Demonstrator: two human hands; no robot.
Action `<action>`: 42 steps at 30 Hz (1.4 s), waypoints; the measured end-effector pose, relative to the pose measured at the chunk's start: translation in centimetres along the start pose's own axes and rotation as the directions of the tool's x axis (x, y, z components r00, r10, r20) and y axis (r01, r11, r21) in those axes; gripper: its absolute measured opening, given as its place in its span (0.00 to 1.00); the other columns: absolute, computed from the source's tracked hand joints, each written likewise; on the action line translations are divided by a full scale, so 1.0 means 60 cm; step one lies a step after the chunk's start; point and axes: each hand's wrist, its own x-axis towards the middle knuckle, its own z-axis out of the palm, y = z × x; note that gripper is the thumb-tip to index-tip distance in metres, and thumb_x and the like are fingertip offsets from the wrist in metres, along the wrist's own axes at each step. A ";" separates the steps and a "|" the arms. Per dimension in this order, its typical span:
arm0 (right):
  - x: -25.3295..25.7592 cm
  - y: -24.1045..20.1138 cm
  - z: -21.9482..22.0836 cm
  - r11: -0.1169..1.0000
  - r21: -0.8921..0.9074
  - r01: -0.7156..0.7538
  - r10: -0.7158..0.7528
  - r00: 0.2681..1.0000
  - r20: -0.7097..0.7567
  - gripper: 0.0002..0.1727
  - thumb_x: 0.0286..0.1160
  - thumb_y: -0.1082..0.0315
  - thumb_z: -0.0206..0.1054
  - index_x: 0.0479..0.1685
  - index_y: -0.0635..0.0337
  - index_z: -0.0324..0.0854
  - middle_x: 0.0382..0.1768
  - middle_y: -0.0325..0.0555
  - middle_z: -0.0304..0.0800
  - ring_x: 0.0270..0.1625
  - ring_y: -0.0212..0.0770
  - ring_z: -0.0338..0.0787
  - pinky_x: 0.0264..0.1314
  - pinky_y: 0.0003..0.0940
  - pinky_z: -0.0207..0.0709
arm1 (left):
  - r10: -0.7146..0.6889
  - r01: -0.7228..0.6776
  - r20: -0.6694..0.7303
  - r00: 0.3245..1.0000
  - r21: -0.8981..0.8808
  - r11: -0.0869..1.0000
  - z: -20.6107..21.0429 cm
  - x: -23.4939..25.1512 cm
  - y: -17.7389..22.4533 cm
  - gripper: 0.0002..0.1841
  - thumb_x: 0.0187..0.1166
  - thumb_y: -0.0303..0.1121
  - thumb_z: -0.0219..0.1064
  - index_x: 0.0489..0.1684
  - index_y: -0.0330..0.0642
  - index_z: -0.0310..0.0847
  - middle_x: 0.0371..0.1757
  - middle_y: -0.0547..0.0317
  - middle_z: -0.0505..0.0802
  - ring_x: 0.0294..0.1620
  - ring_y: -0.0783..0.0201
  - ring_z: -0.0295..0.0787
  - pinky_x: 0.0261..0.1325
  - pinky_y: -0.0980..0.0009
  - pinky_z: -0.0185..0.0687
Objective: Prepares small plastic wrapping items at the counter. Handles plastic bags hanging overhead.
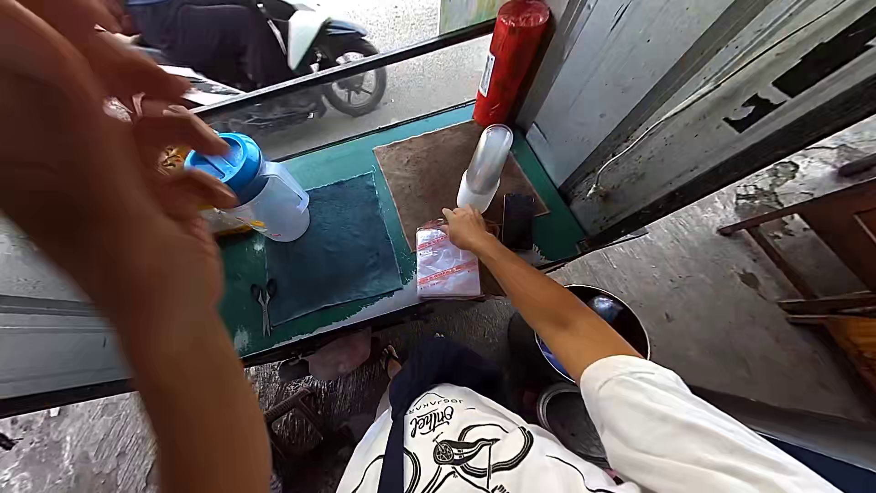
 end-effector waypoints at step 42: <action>-0.180 -0.021 -0.017 0.510 0.855 0.094 0.056 0.988 -0.142 0.10 0.74 0.63 0.76 0.34 0.61 0.89 0.27 0.42 0.89 0.29 0.33 0.85 0.39 0.38 0.81 | -0.336 0.156 0.283 0.898 0.508 0.847 0.310 -0.223 -0.351 0.09 0.85 0.31 0.63 0.34 0.38 0.83 0.21 0.55 0.84 0.17 0.63 0.78 0.22 0.64 0.77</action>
